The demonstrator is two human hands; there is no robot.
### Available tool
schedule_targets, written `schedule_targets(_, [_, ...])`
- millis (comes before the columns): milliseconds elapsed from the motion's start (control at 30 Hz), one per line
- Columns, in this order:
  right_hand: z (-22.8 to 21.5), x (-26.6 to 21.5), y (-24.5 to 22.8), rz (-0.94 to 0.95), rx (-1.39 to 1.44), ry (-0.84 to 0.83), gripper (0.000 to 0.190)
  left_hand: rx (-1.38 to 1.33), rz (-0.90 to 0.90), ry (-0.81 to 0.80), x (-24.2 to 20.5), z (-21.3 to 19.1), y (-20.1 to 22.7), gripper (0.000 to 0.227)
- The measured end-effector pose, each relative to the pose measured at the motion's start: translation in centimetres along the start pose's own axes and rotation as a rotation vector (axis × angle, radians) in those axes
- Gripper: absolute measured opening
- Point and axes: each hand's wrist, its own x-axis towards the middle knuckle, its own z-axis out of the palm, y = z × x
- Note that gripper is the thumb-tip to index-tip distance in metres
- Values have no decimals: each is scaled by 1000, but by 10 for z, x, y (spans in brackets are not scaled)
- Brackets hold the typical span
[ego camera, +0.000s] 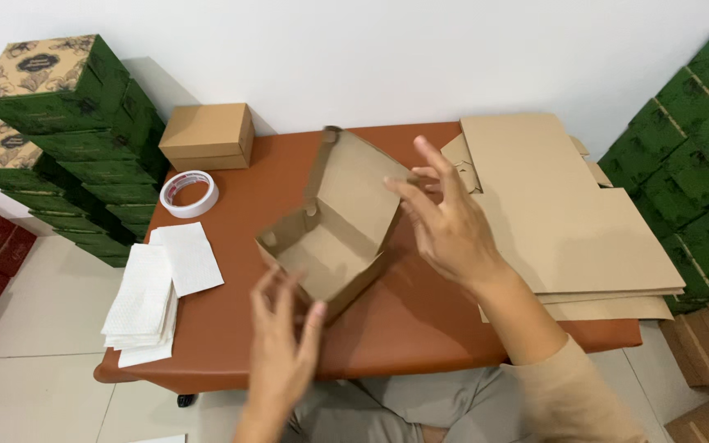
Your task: The person assembles a flat cardboard sheet into a rectangular box by folding the sides and securing the tabs. They then place a white paper sheet inside the box and close the lid.
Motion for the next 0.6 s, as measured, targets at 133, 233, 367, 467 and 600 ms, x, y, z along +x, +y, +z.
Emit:
schedule_targets(133, [5, 13, -18, 440, 467, -100, 60, 12, -59, -175, -14, 13, 7, 59])
schedule_targets(233, [11, 16, -24, 619, 679, -86, 81, 90, 37, -159, -14, 16, 0, 56])
schedule_targets(367, [34, 2, 18, 650, 938, -73, 95, 22, 233, 154, 14, -2, -14, 33])
schedule_targets(467, [43, 18, 29, 620, 1031, -151, 96, -168, 151, 168, 71, -21, -22, 47])
schedule_targets(600, [70, 19, 59, 604, 1099, -241, 99, -279, -39, -132, 131, -11, -41, 89])
